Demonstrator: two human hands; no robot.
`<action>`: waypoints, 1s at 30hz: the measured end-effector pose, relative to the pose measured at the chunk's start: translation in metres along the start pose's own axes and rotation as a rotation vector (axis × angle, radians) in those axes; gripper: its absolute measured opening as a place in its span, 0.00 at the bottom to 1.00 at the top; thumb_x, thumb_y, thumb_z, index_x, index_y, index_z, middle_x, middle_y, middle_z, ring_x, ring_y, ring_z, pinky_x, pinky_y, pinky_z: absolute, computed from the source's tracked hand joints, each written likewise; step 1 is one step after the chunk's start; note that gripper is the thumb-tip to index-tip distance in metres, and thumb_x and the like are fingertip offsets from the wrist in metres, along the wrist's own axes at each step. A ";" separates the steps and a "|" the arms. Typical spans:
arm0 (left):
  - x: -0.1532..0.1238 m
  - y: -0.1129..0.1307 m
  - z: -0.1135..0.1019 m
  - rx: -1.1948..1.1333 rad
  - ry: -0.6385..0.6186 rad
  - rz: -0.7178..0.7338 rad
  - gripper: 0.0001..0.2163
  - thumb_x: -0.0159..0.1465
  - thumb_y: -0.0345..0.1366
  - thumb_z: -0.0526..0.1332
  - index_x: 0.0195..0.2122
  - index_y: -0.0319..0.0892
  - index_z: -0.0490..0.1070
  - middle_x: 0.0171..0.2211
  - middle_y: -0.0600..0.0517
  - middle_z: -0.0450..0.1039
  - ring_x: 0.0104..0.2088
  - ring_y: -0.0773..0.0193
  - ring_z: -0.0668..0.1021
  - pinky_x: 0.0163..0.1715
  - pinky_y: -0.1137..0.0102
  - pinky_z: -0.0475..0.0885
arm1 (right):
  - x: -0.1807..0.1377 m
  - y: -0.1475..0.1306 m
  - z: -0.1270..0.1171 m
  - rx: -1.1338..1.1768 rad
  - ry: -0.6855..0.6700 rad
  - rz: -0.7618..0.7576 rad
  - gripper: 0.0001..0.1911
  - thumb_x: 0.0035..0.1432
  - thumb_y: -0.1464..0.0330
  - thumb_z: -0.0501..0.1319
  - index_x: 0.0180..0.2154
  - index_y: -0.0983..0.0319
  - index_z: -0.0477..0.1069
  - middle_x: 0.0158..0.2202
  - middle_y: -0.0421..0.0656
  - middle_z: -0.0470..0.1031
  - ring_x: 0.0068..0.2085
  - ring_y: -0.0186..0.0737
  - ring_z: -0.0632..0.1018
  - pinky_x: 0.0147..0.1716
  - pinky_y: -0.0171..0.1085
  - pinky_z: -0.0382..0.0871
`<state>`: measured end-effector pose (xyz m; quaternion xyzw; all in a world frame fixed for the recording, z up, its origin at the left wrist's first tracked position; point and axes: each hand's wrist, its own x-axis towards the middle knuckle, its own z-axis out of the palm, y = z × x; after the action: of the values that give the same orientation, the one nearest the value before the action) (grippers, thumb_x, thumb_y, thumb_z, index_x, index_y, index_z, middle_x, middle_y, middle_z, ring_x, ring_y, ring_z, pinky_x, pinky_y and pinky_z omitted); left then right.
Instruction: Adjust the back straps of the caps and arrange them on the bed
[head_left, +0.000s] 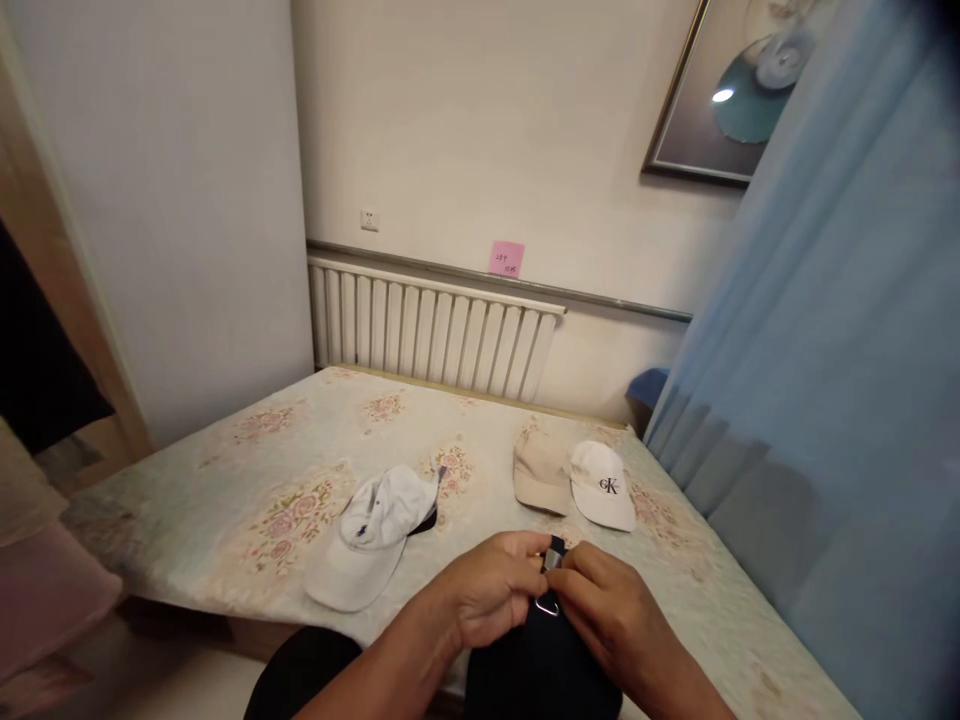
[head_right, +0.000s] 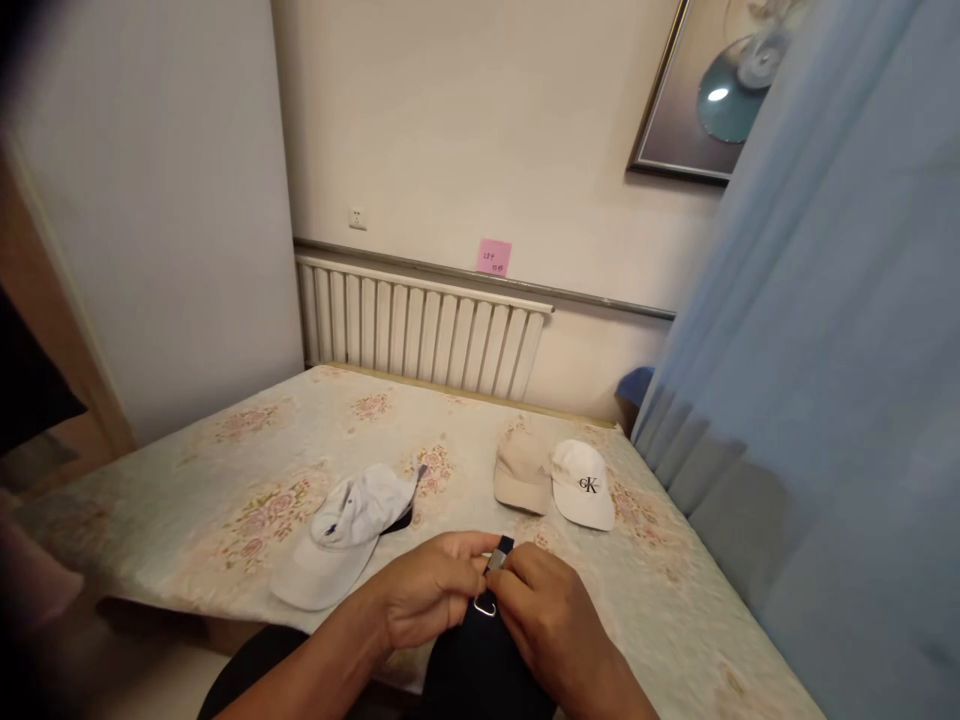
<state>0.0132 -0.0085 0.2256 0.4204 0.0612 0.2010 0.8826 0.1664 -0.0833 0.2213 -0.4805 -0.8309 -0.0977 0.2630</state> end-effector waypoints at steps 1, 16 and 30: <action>-0.001 -0.003 0.000 0.017 -0.022 -0.001 0.23 0.43 0.19 0.57 0.42 0.36 0.72 0.33 0.48 0.73 0.34 0.66 0.75 0.32 0.75 0.64 | -0.004 -0.001 0.002 0.030 0.012 0.024 0.10 0.60 0.74 0.51 0.33 0.62 0.69 0.27 0.43 0.67 0.30 0.36 0.69 0.28 0.35 0.60; -0.014 -0.019 -0.007 0.160 0.124 -0.118 0.11 0.51 0.32 0.64 0.35 0.34 0.73 0.25 0.52 0.69 0.22 0.74 0.68 0.25 0.77 0.60 | -0.004 -0.002 -0.021 0.648 0.001 0.450 0.05 0.54 0.70 0.57 0.31 0.61 0.71 0.32 0.42 0.71 0.34 0.38 0.71 0.35 0.36 0.65; -0.021 -0.022 -0.021 0.329 0.215 -0.029 0.08 0.48 0.30 0.63 0.30 0.39 0.67 0.22 0.55 0.71 0.21 0.73 0.67 0.22 0.77 0.57 | -0.018 0.008 0.019 1.359 -0.122 0.704 0.14 0.50 0.59 0.63 0.29 0.64 0.68 0.21 0.38 0.70 0.23 0.31 0.68 0.25 0.31 0.56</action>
<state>-0.0049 -0.0146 0.1940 0.5342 0.1934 0.2192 0.7932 0.1735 -0.0848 0.1947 -0.4540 -0.5196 0.5507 0.4698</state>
